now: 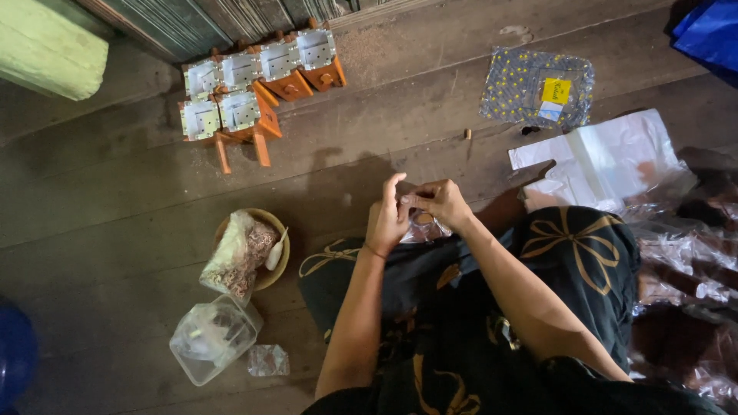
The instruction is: The person is manually packaging small rectangular components into individual clear plastic bags while sitting on a wooden floor.
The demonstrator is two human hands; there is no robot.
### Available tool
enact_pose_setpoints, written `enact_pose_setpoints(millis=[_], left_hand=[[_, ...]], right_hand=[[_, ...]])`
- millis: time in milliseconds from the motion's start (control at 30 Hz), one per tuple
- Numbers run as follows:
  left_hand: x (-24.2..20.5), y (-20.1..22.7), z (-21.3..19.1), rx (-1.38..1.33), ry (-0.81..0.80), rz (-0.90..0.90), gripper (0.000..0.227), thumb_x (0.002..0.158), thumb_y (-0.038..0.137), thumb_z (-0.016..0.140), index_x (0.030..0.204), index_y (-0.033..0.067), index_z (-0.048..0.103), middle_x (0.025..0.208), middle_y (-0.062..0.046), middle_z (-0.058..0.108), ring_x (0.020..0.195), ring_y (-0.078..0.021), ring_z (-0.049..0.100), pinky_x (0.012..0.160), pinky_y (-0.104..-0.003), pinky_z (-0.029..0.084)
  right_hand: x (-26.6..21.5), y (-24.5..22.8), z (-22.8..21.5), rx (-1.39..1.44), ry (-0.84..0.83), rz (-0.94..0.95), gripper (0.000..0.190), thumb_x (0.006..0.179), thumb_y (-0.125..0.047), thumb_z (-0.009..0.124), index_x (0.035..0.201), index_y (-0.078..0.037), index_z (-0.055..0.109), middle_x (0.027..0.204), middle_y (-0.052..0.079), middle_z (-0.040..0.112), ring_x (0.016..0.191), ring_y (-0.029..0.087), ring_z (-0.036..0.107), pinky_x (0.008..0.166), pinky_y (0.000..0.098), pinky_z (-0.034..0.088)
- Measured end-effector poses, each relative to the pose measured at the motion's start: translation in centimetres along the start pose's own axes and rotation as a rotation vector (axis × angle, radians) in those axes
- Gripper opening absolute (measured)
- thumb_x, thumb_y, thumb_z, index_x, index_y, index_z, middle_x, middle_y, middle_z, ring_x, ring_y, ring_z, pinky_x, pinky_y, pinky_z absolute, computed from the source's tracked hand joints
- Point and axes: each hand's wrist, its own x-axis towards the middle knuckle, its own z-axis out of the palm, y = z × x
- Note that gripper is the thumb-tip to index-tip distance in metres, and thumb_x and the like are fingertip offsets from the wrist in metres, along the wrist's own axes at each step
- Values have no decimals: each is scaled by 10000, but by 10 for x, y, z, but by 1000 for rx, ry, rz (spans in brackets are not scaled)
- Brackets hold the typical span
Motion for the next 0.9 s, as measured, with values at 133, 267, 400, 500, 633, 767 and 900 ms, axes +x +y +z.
enact_pose_setpoints(millis=[133, 267, 400, 500, 633, 767, 900], left_hand=[[-3, 0, -13, -157, -94, -12, 775, 822, 77, 657, 1521, 162, 331, 975, -222, 735, 894, -455, 723, 781, -510, 631], [3, -30, -2, -71, -138, -22, 721, 818, 35, 614, 1467, 196, 344, 978, -161, 751, 920, -436, 723, 819, -564, 594], [12, -43, 1, -99, -154, -105, 576, 875, 35, 594, 1367, 217, 355, 958, -141, 770, 950, -418, 731, 851, -539, 576], [13, -53, 4, -62, -183, -144, 514, 894, 42, 578, 1320, 230, 360, 957, -134, 777, 950, -413, 733, 860, -532, 577], [15, -45, 2, -50, -182, -161, 485, 893, 63, 562, 1302, 216, 352, 947, -148, 775, 943, -422, 732, 884, -551, 564], [13, -42, 1, -36, -176, -135, 475, 904, 57, 555, 1306, 197, 345, 934, -159, 766, 919, -448, 726, 868, -550, 557], [11, -44, 3, -55, -169, -131, 437, 916, 64, 537, 1283, 187, 335, 908, -151, 763, 895, -445, 725, 833, -541, 557]], right_hand=[[8, 17, 3, -41, 93, -6, 120, 853, -207, 812, 962, -158, 828, 774, 116, 768, 712, 227, 748, 668, 381, 577], [0, 12, 12, 142, 157, -70, 209, 841, -12, 754, 1049, -26, 763, 759, 90, 748, 617, 115, 652, 619, 279, 579], [-5, 4, 5, 157, 53, -159, 136, 898, 5, 722, 1025, 3, 770, 724, 122, 721, 666, 144, 642, 632, 304, 574], [-2, -2, -6, 48, -108, -256, 95, 895, 5, 727, 980, -13, 768, 804, 140, 726, 760, 210, 681, 702, 372, 580], [22, 29, -12, -181, -268, -320, 140, 874, -122, 767, 967, -23, 736, 913, 197, 730, 885, 394, 724, 775, 512, 544], [28, 13, -14, -373, -313, -228, 136, 836, -217, 795, 919, -109, 786, 896, 116, 767, 892, 340, 743, 806, 472, 560], [43, 21, -10, -509, -285, -45, 227, 730, -331, 847, 896, -195, 775, 815, 44, 766, 841, 281, 750, 753, 432, 573]])
